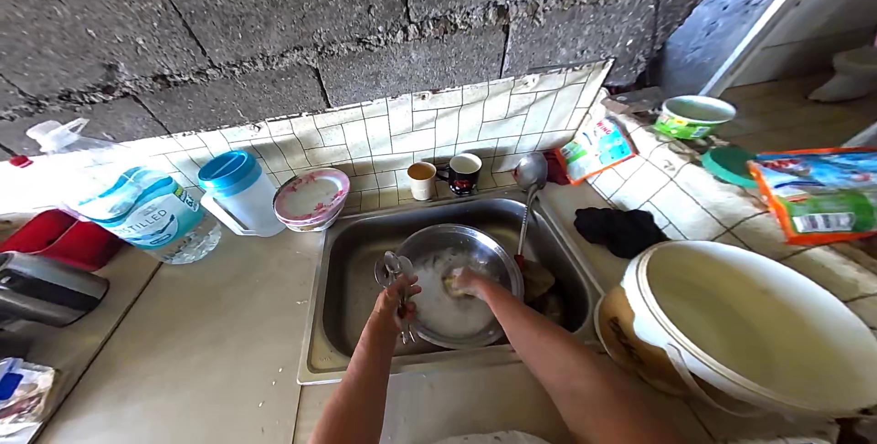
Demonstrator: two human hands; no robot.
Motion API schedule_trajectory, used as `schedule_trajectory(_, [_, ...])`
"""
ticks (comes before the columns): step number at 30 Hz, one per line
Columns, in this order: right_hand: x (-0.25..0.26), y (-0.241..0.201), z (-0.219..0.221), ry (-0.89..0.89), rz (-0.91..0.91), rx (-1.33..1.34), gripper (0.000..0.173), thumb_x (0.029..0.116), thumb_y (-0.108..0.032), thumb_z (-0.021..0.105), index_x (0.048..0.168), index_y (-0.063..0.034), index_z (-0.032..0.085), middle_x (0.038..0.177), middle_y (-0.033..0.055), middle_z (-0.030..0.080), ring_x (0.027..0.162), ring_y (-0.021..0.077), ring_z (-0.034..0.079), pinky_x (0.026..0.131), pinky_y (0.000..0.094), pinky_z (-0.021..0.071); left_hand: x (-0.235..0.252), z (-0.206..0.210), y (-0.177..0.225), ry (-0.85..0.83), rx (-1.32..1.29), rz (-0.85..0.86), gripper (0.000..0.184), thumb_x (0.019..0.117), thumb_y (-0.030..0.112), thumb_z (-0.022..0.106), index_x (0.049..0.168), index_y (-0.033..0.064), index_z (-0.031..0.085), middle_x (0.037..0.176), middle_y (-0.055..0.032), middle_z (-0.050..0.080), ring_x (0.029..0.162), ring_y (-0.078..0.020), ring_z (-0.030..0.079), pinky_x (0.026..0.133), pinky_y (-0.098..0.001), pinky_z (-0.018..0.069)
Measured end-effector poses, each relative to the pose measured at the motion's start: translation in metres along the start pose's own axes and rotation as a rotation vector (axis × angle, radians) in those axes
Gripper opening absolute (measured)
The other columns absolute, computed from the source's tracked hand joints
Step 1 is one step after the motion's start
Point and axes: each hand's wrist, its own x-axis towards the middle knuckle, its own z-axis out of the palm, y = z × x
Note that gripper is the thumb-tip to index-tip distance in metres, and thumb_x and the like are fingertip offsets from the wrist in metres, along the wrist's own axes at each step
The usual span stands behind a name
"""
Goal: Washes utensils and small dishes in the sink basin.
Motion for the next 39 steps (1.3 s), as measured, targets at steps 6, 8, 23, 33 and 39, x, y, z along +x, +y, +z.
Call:
schedule_trajectory(6, [-0.045,-0.052,-0.016,-0.052,-0.234,0.564,0.034,0.1085,-0.013,0.039,0.133,-0.0013,0.059,0.114,0.0116,0.065,0.088,0.0159,0.062,0.075,0.0315,0.0529,0.006,-0.002,-0.002,-0.011,-0.059,-0.034,0.037,0.1103,0.027,0.034,0.125,0.0057,0.061,0.084,-0.0072,0.070,0.045,-0.0075,0.050,0.037,-0.0202,0.0371])
schedule_trajectory(8, [-0.047,-0.057,-0.020,-0.040,-0.321,0.422,0.034,0.1062,-0.008,0.043,0.134,0.0002,0.060,0.120,0.0146,0.065,0.094,0.0172,0.064,0.080,0.0331,0.0539,0.005,0.001,-0.003,-0.029,-0.034,-0.039,0.037,0.1106,0.027,0.034,0.125,0.0056,0.061,0.085,-0.0062,0.069,0.046,-0.0070,0.050,0.038,-0.0197,0.0372])
schedule_trajectory(23, [-0.040,-0.061,-0.020,0.259,-0.389,0.200,0.028,0.0996,-0.006,0.059,0.125,0.0038,0.066,0.128,0.0219,0.064,0.119,0.0271,0.061,0.104,0.0421,0.0477,-0.001,0.001,0.000,-0.043,-0.101,-0.027,0.034,0.1108,0.030,0.039,0.119,0.0061,0.062,0.067,0.0007,0.054,0.045,-0.0081,0.048,0.042,-0.0225,0.0447])
schedule_trajectory(33, [-0.007,0.009,0.005,-0.008,-0.007,-0.571,0.050,0.1022,-0.007,0.056,0.150,0.0035,0.045,0.154,0.0306,0.043,0.145,0.0462,0.040,0.118,0.0608,0.0329,-0.007,0.008,-0.003,0.178,0.240,0.202,0.030,0.1120,0.026,0.043,0.119,-0.0015,0.055,0.079,-0.0048,0.062,0.049,-0.0064,0.050,0.046,-0.0201,0.0436])
schedule_trajectory(39, [-0.032,-0.033,-0.003,-0.039,-0.159,0.321,0.031,0.1080,-0.012,0.046,0.133,0.0033,0.055,0.121,0.0205,0.060,0.094,0.0243,0.061,0.080,0.0389,0.0527,-0.010,0.005,0.000,0.125,0.071,0.153,0.016,0.1081,0.009,0.047,0.118,-0.0028,0.052,0.085,-0.0077,0.068,0.054,-0.0075,0.060,0.052,-0.0209,0.0520])
